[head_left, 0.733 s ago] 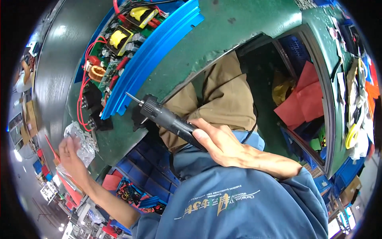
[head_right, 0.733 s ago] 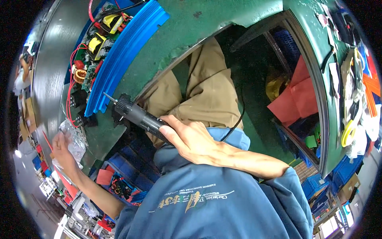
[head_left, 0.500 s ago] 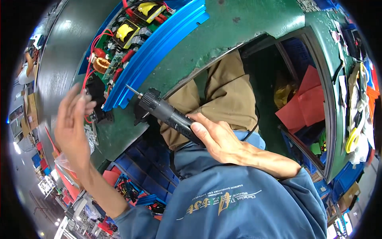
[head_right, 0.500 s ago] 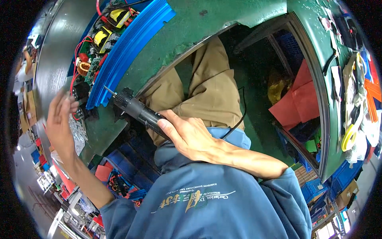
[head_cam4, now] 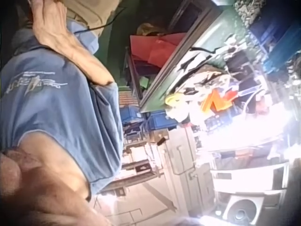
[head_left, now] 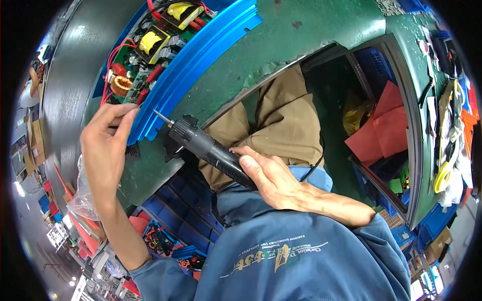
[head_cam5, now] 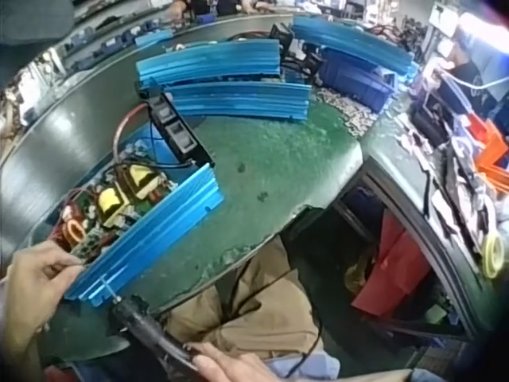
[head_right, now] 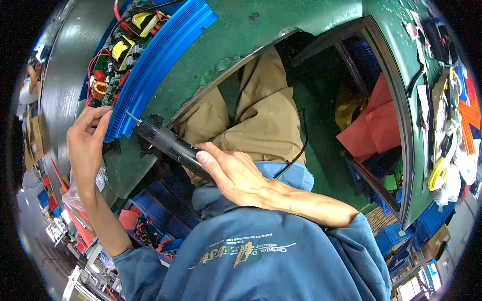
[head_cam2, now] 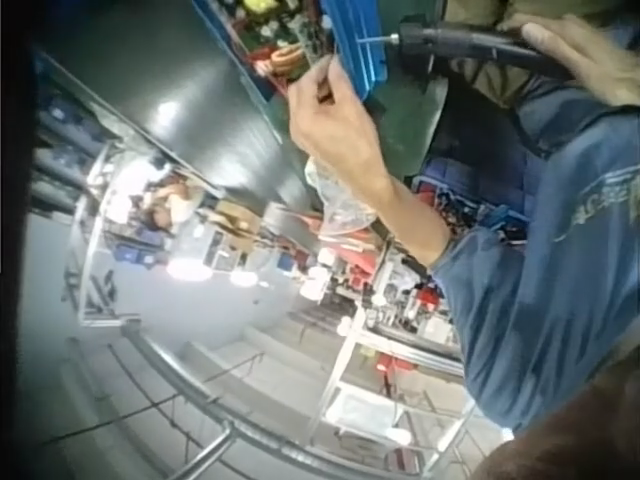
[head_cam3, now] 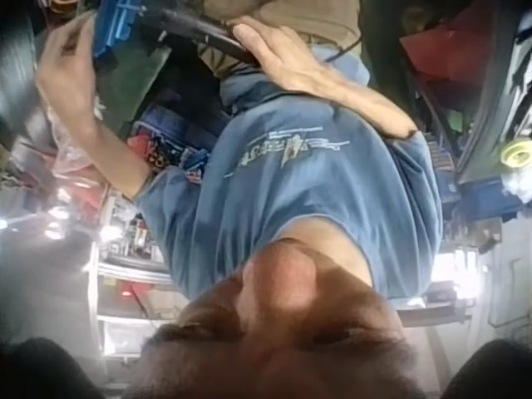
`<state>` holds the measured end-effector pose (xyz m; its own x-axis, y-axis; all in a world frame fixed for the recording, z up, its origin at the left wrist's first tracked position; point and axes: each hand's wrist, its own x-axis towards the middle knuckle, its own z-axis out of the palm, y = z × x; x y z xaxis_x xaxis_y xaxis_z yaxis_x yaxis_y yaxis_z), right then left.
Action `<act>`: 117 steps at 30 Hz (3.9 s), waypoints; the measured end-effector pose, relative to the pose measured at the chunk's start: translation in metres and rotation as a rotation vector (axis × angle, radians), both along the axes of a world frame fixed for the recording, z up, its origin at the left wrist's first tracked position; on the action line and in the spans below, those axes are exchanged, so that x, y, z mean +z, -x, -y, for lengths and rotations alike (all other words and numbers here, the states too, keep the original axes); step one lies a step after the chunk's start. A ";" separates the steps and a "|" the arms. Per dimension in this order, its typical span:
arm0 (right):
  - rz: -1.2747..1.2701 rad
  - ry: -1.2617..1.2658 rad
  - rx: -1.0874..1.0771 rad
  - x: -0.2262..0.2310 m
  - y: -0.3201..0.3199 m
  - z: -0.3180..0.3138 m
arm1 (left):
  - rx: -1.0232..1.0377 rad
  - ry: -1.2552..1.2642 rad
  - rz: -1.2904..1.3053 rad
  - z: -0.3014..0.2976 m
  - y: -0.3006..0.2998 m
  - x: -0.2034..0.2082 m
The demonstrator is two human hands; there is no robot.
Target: Assembling electronic components into blue housings on a factory production line.
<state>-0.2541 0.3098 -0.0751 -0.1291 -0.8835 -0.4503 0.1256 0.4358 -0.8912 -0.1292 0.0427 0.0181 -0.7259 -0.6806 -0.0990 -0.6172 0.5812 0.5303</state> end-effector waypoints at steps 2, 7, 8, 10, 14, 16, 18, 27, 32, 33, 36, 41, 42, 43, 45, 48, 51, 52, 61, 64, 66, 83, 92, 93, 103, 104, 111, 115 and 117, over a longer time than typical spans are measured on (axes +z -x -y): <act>0.209 -0.030 0.016 -0.006 0.002 0.001 | 0.008 -0.028 0.000 0.004 0.000 0.001; 0.679 -0.110 -0.067 -0.005 -0.012 -0.001 | -0.092 0.015 0.049 0.007 -0.002 0.009; 0.634 -0.087 -0.052 -0.005 -0.013 -0.003 | -0.141 0.043 0.010 0.008 -0.002 0.010; 0.547 -0.092 -0.032 -0.001 -0.012 -0.004 | -0.159 0.063 0.007 0.009 -0.005 0.011; 0.492 -0.118 -0.007 0.004 -0.012 -0.003 | -0.147 0.041 -0.064 0.008 -0.011 0.001; 0.477 -0.120 0.011 0.003 -0.010 -0.003 | -0.175 0.067 -0.046 0.009 -0.012 0.003; 0.473 -0.130 0.019 0.005 -0.009 -0.002 | -0.170 0.059 -0.055 0.013 -0.013 0.004; 0.501 -0.236 -0.002 0.011 -0.010 0.001 | -0.320 0.056 0.131 0.006 -0.014 0.018; 0.526 -0.258 0.040 0.009 -0.006 -0.001 | -0.314 0.093 0.109 -0.003 -0.018 0.017; 0.532 -0.262 0.045 0.010 -0.006 -0.001 | -0.273 0.115 0.081 -0.007 -0.019 0.015; 0.550 -0.274 0.038 0.012 -0.005 0.002 | -0.235 0.161 0.035 -0.009 -0.024 0.004; 0.518 -0.270 0.020 0.015 -0.007 0.007 | -0.218 0.190 -0.005 -0.009 -0.026 -0.003; 0.516 -0.277 0.013 0.016 -0.008 0.009 | -0.238 0.186 0.011 -0.009 -0.026 -0.001; 0.527 -0.271 -0.013 0.016 -0.016 0.010 | -0.258 0.182 0.028 -0.008 -0.025 0.000; 0.709 -0.258 -0.038 0.010 -0.021 0.004 | -0.260 0.193 0.028 -0.008 -0.023 0.000; 0.982 -0.209 -0.027 -0.002 -0.022 0.001 | -0.255 0.243 -0.002 -0.008 -0.021 -0.001; 0.808 -0.230 0.029 0.004 -0.008 0.004 | -0.193 0.328 -0.075 -0.009 -0.021 -0.008; 0.590 -0.209 0.046 0.005 -0.005 0.000 | -0.147 0.368 -0.111 -0.010 -0.023 -0.011; 0.006 -0.092 -0.076 -0.002 0.020 -0.044 | -0.305 0.720 -0.176 0.093 -0.039 0.005; 0.016 -0.092 -0.200 0.001 0.017 -0.043 | -0.375 0.782 -0.166 0.145 -0.047 0.021; 0.005 -0.073 -0.225 0.005 0.014 -0.043 | -0.337 0.813 -0.148 0.175 -0.050 0.028; -1.683 0.457 -0.125 0.131 0.212 0.094 | -0.043 0.394 -0.343 0.105 -0.041 0.024; -1.862 0.413 0.085 0.148 0.288 0.220 | 0.375 0.329 -0.304 -0.011 -0.126 -0.033; -1.864 0.401 0.109 0.146 0.295 0.225 | 0.408 0.355 -0.317 -0.016 -0.129 -0.043; -1.792 0.031 0.296 0.165 0.306 0.259 | 0.519 0.525 -0.394 -0.020 -0.144 -0.072; -1.814 -0.011 0.311 0.172 0.301 0.257 | 0.524 0.522 -0.393 -0.021 -0.143 -0.073; -1.814 0.368 0.358 0.230 0.215 0.238 | 0.597 0.530 -0.377 -0.027 -0.147 -0.072; -1.735 0.530 0.351 0.246 0.169 0.207 | 0.555 0.559 -0.471 -0.028 -0.148 -0.067; -1.729 0.663 0.381 0.246 0.146 0.191 | 0.571 0.376 -0.639 -0.028 -0.140 -0.062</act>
